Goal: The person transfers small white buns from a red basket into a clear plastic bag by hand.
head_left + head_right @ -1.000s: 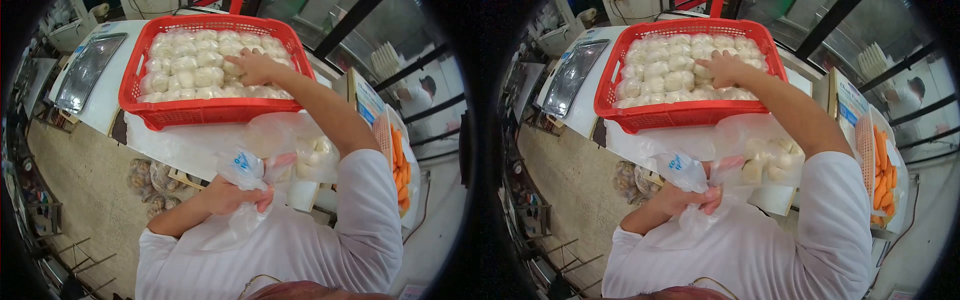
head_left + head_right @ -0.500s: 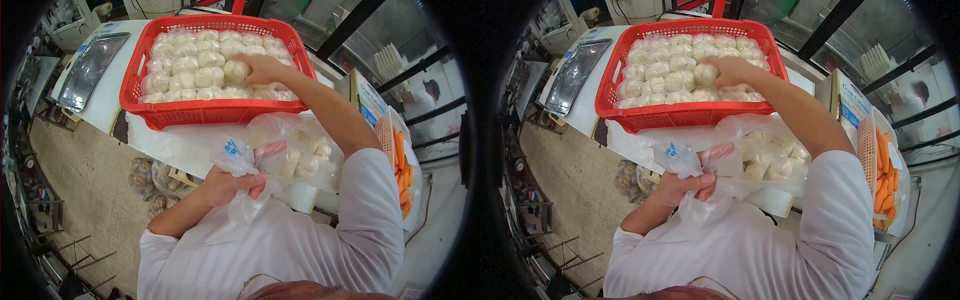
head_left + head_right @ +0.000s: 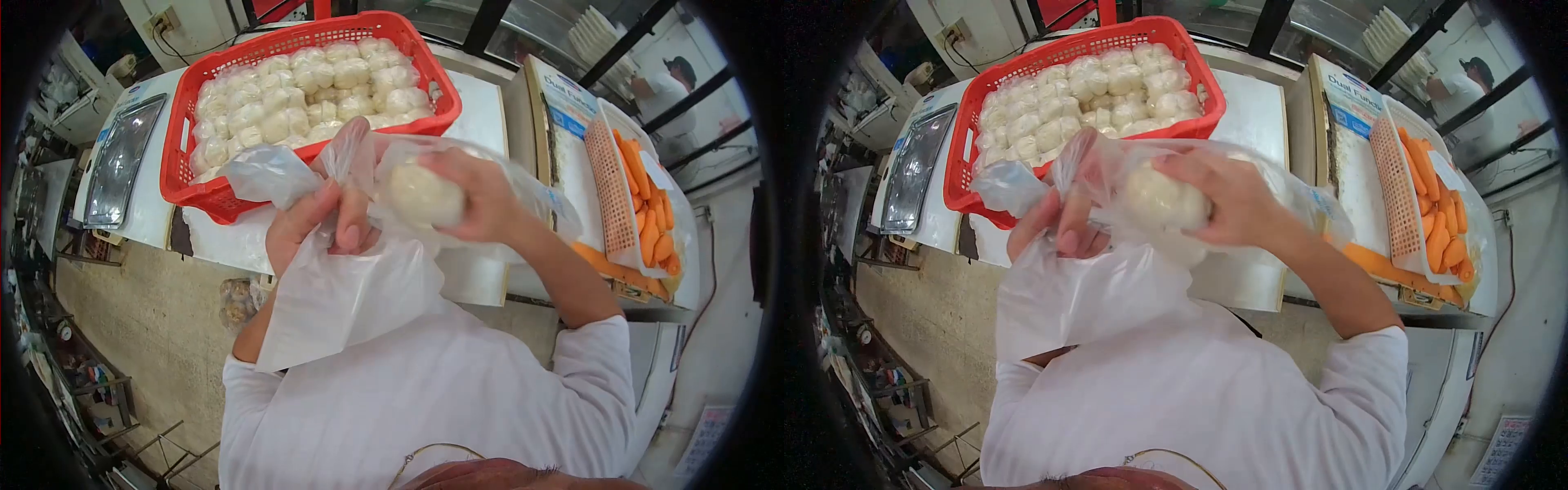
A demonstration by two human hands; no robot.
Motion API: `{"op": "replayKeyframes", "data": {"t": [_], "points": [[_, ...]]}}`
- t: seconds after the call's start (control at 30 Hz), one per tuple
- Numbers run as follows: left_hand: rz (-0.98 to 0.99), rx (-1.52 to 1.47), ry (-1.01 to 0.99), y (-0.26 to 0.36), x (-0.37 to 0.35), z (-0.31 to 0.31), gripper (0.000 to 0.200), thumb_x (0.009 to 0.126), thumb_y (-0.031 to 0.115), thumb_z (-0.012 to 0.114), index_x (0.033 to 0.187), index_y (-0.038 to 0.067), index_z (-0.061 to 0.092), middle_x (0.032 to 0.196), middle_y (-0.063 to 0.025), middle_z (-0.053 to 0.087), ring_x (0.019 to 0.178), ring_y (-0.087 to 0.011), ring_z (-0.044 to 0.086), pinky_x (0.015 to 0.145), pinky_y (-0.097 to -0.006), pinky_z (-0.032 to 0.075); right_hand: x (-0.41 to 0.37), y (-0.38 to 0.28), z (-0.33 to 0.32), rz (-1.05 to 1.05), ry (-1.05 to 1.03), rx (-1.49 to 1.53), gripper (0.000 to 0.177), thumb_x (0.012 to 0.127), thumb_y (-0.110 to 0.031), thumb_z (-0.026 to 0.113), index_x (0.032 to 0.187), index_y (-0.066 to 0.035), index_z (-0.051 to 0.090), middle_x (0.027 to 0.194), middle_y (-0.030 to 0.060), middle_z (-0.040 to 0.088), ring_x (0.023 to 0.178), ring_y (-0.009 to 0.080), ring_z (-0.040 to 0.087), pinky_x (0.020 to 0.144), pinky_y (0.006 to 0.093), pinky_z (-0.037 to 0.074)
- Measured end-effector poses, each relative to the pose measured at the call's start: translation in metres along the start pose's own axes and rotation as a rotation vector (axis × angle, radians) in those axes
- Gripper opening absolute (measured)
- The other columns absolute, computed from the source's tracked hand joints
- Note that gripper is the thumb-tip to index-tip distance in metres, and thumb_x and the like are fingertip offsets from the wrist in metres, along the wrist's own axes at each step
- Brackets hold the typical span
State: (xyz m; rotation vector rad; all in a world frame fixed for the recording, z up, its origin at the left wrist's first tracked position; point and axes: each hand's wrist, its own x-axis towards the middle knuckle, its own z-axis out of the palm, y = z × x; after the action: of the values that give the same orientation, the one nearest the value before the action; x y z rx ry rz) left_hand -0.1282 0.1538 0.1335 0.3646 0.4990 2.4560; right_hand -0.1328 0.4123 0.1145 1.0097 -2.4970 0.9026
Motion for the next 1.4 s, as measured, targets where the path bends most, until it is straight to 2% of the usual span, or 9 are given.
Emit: {"op": "replayKeyframes", "data": {"t": [0.03,0.1,0.33,0.4,0.47,0.67,0.93,1.23,1.4], "points": [[0.009,-0.017,0.051,-0.003,-0.005,0.011,0.034,0.101,0.028,0.05,0.1,-0.005,0.058,0.06,-0.0037,0.046,0.05,-0.0101,0.039,0.048,-0.0244,0.033,-0.014,0.017,0.017,0.008,0.008,0.004,0.08,0.069,-0.02,0.084,0.14,-0.009,0.05,0.126,0.0143,0.063,0.12,0.0331,0.058,0.102,0.0443,0.045],[0.009,-0.027,0.099,-0.006,-0.012,0.02,0.034,0.1,0.027,0.051,0.108,-0.006,0.056,0.058,-0.0036,0.046,0.05,-0.0096,0.039,0.048,-0.0243,0.034,-0.026,0.041,0.036,0.64,-0.312,-0.189,0.073,0.074,-0.022,0.081,0.139,-0.01,0.051,0.128,0.0159,0.062,0.12,0.0342,0.057,0.102,0.0427,0.045],[-0.062,0.18,-0.023,0.01,-0.019,-0.008,0.043,0.095,0.021,0.059,0.127,-0.006,0.049,0.062,-0.0077,0.052,0.051,-0.0096,0.041,0.049,-0.0242,0.034,0.028,-0.017,-0.021,0.31,-0.333,-0.264,0.059,0.081,-0.021,0.076,0.134,-0.006,0.057,0.121,0.0176,0.066,0.11,0.0306,0.064,0.095,0.0406,0.049],[-0.043,0.143,0.02,0.013,-0.024,-0.012,0.046,0.094,0.021,0.059,0.131,-0.005,0.048,0.063,-0.0082,0.052,0.051,-0.01,0.042,0.05,-0.0242,0.035,0.076,-0.049,-0.048,0.609,-0.428,-0.027,0.046,0.083,-0.022,0.075,0.121,0.001,0.065,0.109,0.0175,0.07,0.101,0.0258,0.068,0.086,0.0368,0.053],[-0.072,0.129,0.025,0.016,-0.024,-0.009,0.051,0.094,0.021,0.06,0.138,-0.003,0.046,0.063,-0.0084,0.052,0.051,-0.0103,0.041,0.052,-0.0245,0.035,0.115,-0.026,-0.051,0.447,-0.175,-0.12,0.04,0.083,-0.025,0.074,0.111,0.003,0.069,0.1,0.0168,0.072,0.093,0.0222,0.07,0.079,0.033,0.054],[-0.143,0.146,0.05,0.017,-0.032,-0.023,0.061,0.095,0.021,0.06,0.149,0.003,0.038,0.065,-0.0069,0.052,0.054,-0.0108,0.042,0.052,-0.0241,0.034,0.222,0.158,0.031,0.234,-0.311,-0.436,0.067,0.079,-0.032,0.073,0.136,-0.001,0.054,0.124,0.0241,0.064,0.12,0.0354,0.06,0.102,0.0427,0.048],[-0.178,0.074,-0.011,0.026,-0.017,-0.047,0.067,0.097,0.023,0.059,0.154,0.005,0.029,0.066,-0.005,0.054,0.055,-0.0094,0.045,0.052,-0.0234,0.035,0.25,0.179,0.136,0.13,-0.534,-0.639,0.094,0.075,-0.02,0.076,0.155,-0.025,0.026,0.157,0.0207,0.029,0.134,0.0474,0.041,0.107,0.0533,0.042],[-0.143,0.138,-0.023,0.022,-0.01,-0.042,0.06,0.098,0.023,0.06,0.149,0.002,0.036,0.066,-0.0061,0.056,0.054,-0.0101,0.046,0.05,-0.0239,0.035,0.25,0.191,0.109,-0.07,-0.556,-0.648,0.086,0.074,-0.024,0.077,0.149,-0.034,0.036,0.13,0.014,0.052,0.116,0.0373,0.056,0.096,0.0522,0.049],[-0.103,0.112,0.065,0.016,-0.026,-0.04,0.059,0.098,0.022,0.059,0.149,0.003,0.037,0.065,-0.0054,0.054,0.055,-0.0106,0.045,0.051,-0.024,0.035,0.246,0.171,0.104,0.116,-0.72,-0.54,0.09,0.073,-0.037,0.077,0.151,-0.03,0.033,0.114,0.0194,0.064,0.108,0.0379,0.062,0.093,0.0507,0.048]]}}
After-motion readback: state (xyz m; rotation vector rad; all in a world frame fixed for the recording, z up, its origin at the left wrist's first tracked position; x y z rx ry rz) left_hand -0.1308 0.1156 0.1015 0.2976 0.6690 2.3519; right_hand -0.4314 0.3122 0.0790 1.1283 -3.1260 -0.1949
